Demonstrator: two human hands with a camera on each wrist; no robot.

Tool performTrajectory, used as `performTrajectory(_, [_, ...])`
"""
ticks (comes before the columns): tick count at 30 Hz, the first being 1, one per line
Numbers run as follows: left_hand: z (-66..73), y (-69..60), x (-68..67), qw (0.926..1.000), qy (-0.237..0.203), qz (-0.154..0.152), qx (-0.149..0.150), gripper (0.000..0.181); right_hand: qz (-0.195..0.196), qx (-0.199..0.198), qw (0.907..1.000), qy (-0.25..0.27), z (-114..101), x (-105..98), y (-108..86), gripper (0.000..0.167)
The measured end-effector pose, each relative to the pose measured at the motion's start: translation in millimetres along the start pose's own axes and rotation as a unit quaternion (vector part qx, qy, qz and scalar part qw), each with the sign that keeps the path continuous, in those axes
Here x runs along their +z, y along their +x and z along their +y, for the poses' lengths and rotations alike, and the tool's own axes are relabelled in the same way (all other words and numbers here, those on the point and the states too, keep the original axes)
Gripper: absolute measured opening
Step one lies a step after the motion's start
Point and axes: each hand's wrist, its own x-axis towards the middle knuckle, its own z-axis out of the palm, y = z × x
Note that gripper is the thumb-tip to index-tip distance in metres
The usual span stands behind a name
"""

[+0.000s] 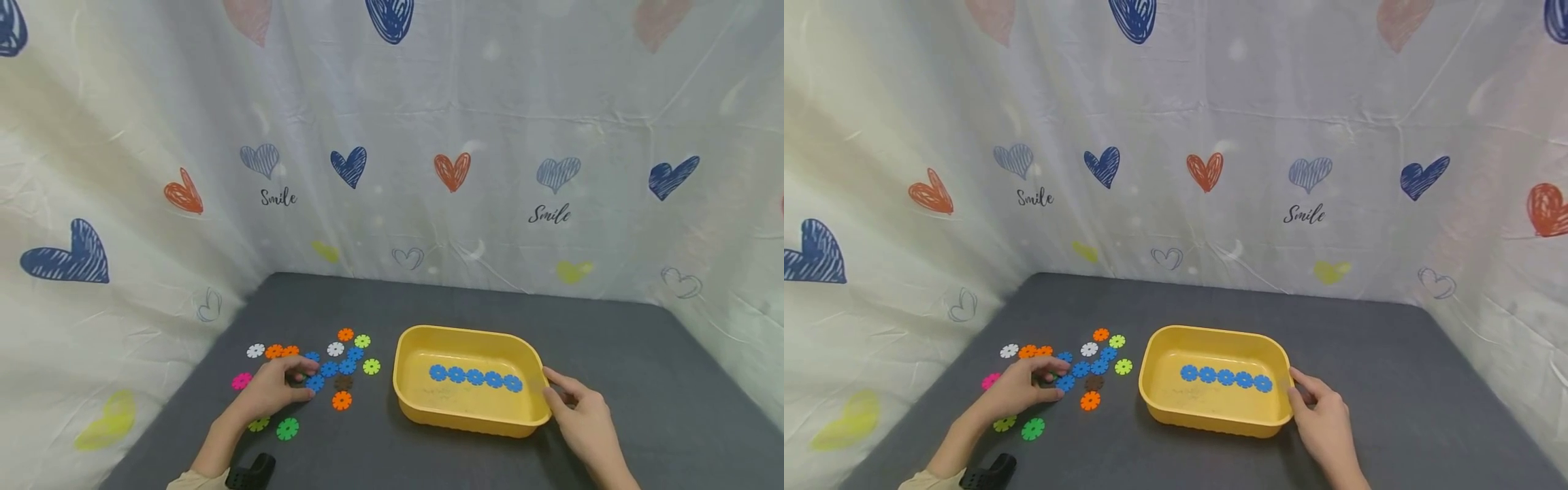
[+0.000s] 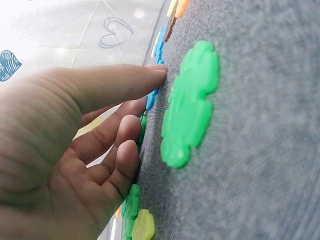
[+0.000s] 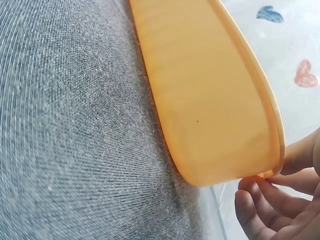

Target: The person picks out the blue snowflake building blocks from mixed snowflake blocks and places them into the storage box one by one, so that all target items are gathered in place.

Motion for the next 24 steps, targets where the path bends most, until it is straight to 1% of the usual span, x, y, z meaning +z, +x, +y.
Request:
performTrajectory(8, [-0.5,0.5,-1.7,0.9998,0.005,-0.018,0.011,0.041,-0.001,0.005,1.0000,-0.005,1.5,-0.5,1.9,0.045])
performTrajectory(11, [-0.6,1.2,-2.5,0.9994,-0.001,-0.031,0.015,0.042,-0.001,0.006,1.0000,0.001,1.4,-0.4,2.4,0.045])
performTrajectory(15, [-0.7,1.3,-3.0,0.9989,0.004,-0.045,0.015,0.042,-0.005,0.011,0.9999,0.006,1.3,0.0,2.5,0.045])
performTrajectory(18, [-0.7,1.5,-3.1,0.9987,0.015,-0.046,0.016,0.042,-0.004,0.013,0.9999,0.004,1.1,0.3,2.5,0.045])
performTrajectory(24, [0.2,1.2,-3.4,0.9985,0.026,-0.040,0.026,0.038,-0.003,0.016,0.9999,0.002,1.0,0.6,2.5,0.045])
